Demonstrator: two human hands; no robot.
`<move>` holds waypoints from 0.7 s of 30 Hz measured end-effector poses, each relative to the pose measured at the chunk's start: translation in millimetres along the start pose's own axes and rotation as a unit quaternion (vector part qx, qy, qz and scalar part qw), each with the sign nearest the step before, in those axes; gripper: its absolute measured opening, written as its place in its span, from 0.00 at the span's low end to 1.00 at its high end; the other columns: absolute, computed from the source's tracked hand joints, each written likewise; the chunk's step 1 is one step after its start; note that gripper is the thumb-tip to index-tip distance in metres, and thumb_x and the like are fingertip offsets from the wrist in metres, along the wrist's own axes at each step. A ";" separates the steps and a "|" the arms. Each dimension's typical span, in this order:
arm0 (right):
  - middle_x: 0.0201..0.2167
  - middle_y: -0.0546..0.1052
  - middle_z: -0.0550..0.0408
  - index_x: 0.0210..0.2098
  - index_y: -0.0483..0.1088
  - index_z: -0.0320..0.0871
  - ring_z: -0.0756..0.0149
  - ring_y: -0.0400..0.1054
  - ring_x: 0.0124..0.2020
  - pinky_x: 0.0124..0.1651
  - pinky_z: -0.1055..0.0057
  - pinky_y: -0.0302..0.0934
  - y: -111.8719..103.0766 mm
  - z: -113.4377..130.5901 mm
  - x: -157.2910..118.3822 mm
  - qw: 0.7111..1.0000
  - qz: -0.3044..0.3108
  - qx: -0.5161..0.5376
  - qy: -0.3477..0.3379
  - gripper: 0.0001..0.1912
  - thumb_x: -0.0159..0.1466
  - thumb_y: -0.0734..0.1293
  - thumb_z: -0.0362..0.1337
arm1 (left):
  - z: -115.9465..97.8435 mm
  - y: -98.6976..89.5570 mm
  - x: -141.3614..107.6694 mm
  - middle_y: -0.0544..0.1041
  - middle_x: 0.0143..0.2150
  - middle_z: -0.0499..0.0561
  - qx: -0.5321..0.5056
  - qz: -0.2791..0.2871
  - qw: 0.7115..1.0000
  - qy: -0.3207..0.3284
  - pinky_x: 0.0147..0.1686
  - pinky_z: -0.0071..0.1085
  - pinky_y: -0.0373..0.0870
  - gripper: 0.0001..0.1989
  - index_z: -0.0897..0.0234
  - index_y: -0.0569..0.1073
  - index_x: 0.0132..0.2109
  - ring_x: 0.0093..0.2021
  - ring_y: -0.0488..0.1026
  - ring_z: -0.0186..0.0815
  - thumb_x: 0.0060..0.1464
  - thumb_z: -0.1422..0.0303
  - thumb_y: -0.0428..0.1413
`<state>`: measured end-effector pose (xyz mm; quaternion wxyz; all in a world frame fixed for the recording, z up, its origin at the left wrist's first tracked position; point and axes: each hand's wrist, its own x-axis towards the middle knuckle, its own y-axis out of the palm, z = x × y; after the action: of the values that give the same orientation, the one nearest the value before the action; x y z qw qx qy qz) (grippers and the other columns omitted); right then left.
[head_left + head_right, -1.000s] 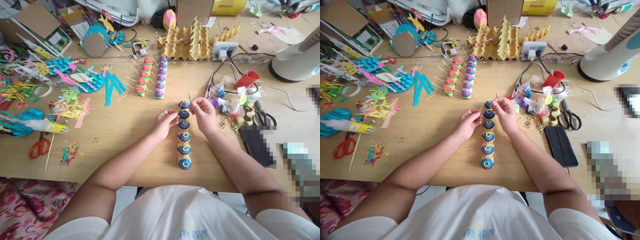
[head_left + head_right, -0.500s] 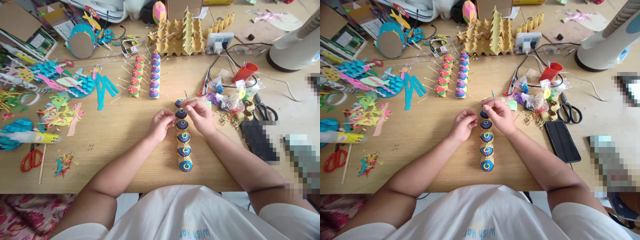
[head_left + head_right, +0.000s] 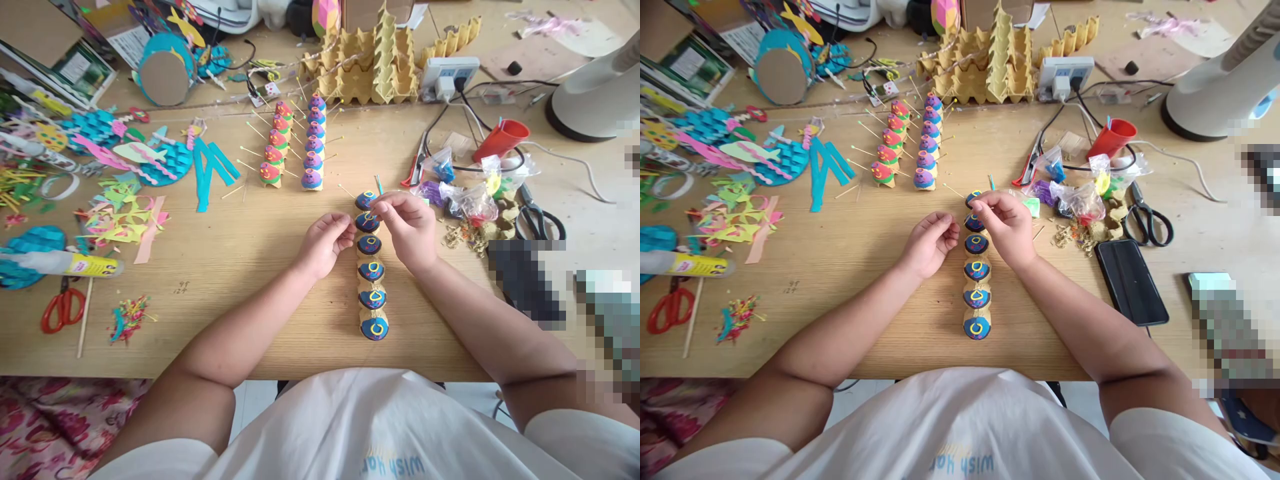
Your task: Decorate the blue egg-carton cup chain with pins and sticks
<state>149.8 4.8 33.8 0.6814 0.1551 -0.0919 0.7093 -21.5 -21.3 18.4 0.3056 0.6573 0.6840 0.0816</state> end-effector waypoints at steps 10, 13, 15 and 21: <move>0.33 0.82 0.57 0.32 0.78 0.49 0.67 0.74 0.35 0.41 0.66 0.71 2.5 -1.9 -0.5 0.999 0.000 0.030 0.027 0.20 0.58 0.82 0.56 | 2.8 -0.5 -2.4 0.83 0.32 0.42 -0.011 0.014 1.000 0.013 0.34 0.19 0.76 0.20 0.61 0.82 0.37 0.32 0.78 0.23 0.37 0.63 0.80; 0.33 0.81 0.57 0.31 0.77 0.49 0.67 0.74 0.35 0.40 0.66 0.71 2.9 -2.0 -0.6 0.999 0.002 0.027 0.025 0.20 0.57 0.83 0.56 | 4.7 0.3 -3.8 0.83 0.32 0.44 0.021 0.025 0.999 0.024 0.33 0.20 0.76 0.26 0.62 0.83 0.35 0.32 0.78 0.24 0.30 0.56 0.81; 0.33 0.81 0.57 0.31 0.76 0.49 0.66 0.75 0.36 0.41 0.65 0.72 4.0 -1.6 -1.2 0.999 0.004 0.023 0.024 0.21 0.57 0.82 0.56 | 6.4 0.7 -5.1 0.83 0.33 0.45 0.051 0.043 0.997 0.035 0.34 0.22 0.76 0.27 0.62 0.84 0.36 0.32 0.77 0.25 0.31 0.53 0.81; 0.32 0.80 0.57 0.31 0.74 0.49 0.65 0.74 0.35 0.42 0.64 0.74 9.2 2.8 -6.4 0.999 0.024 0.021 0.013 0.21 0.58 0.83 0.55 | 11.0 0.7 -7.8 0.82 0.31 0.46 0.104 0.060 0.989 0.090 0.32 0.23 0.72 0.23 0.63 0.85 0.36 0.30 0.74 0.25 0.40 0.51 0.78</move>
<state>141.1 -2.6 34.9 0.6618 0.1577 -0.0720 0.7294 -15.5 -31.8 12.4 0.1674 0.7153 0.6728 0.0877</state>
